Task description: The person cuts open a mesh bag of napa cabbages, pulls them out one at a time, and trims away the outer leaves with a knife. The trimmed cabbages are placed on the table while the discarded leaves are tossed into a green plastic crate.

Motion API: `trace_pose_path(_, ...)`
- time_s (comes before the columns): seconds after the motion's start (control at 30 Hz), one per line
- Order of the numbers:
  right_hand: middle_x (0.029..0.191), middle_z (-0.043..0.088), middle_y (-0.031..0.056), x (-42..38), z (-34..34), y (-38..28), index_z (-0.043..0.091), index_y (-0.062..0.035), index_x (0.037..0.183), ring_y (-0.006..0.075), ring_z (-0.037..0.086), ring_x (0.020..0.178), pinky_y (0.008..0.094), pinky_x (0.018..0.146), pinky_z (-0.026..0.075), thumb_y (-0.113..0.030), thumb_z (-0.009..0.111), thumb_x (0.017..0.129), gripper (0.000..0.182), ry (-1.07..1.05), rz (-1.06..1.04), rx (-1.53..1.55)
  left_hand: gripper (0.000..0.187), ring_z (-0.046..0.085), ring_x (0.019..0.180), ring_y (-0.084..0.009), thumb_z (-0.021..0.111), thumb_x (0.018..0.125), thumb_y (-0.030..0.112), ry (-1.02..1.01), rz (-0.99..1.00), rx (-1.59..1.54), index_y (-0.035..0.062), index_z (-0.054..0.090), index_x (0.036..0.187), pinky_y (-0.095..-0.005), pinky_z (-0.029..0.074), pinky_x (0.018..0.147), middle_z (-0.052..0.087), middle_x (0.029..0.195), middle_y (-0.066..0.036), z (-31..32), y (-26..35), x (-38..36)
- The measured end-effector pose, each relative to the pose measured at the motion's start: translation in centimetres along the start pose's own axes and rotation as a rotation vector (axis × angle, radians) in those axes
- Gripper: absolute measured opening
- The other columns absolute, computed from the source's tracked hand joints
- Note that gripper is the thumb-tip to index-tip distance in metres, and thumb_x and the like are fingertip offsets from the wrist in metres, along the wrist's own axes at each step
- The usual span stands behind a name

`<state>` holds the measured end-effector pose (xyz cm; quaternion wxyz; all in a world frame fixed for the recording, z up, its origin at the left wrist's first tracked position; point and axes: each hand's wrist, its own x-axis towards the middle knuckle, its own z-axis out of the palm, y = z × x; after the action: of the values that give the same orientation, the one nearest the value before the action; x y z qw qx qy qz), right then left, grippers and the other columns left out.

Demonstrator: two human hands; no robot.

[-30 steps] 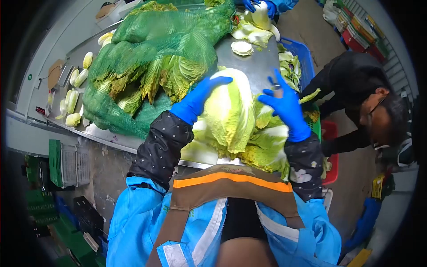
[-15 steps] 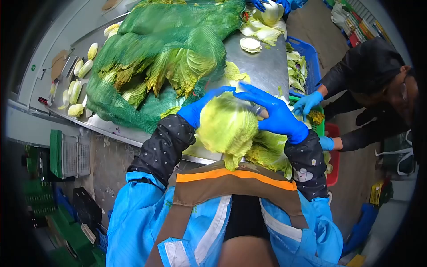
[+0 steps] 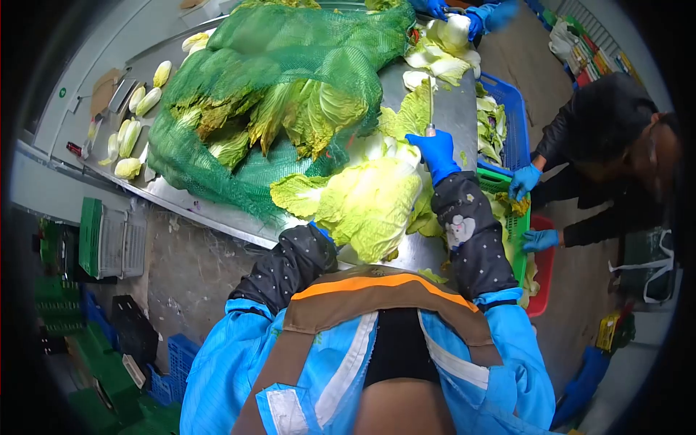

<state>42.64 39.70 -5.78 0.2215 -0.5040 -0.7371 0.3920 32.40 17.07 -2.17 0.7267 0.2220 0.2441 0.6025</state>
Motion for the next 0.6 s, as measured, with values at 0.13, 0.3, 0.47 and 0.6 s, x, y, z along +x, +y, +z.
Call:
trace_pose_path(0.13,0.081,0.064,0.0201,-0.1,-1.0,4.3,0.062,-0.0011,0.097,0.034,0.062,0.074,0.0408,0.066,0.048,-0.046,0.072,0.061,0.058,0.093,-0.12,-0.436,0.052,0.035,0.126,-0.0224,0.046,0.088,0.032,0.064,0.124,0.286,0.0113,0.033,0.135,-0.0377,0.025,0.106,0.036,0.137,-0.009,-0.8,0.0,0.4)
trace_pose_path(0.3,0.106,0.061,0.0191,-5.2,-4.7,-2.5,0.047,-0.0048,0.126,0.0263,0.06,0.099,0.035,0.083,0.046,-0.03,0.08,0.059,0.079,0.014,-0.305,0.03,0.053,0.033,0.127,-0.0225,0.045,0.089,0.034,0.22,0.502,1.555,0.0112,0.032,0.135,-0.0384,0.024,0.107,0.036,0.137,-0.009,-3.4,0.5,1.0)
trace_pose_path(0.47,0.132,0.045,0.013,-11.4,-6.3,-11.6,0.052,-0.0076,0.121,0.0227,0.042,0.122,0.0341,0.101,0.034,-0.008,0.082,0.054,0.073,-0.156,-0.839,0.451,0.051,0.029,0.129,-0.0248,0.045,0.088,0.033,0.211,0.181,1.303,0.0121,0.036,0.133,-0.0403,0.019,0.108,0.036,0.137,-0.01,-3.5,-0.2,2.1)
trace_pose_path(0.6,0.102,0.062,0.0091,-8.6,-5.8,-9.8,0.056,-0.0042,0.113,0.0183,0.06,0.092,0.031,0.077,0.049,-0.013,0.08,0.061,0.058,-0.454,-0.791,0.282,0.048,0.05,0.108,-0.0259,0.043,0.091,0.032,0.038,0.276,0.968,0.0087,0.035,0.132,-0.0372,0.046,0.088,0.04,0.13,-0.019,-2.1,-0.9,1.4)
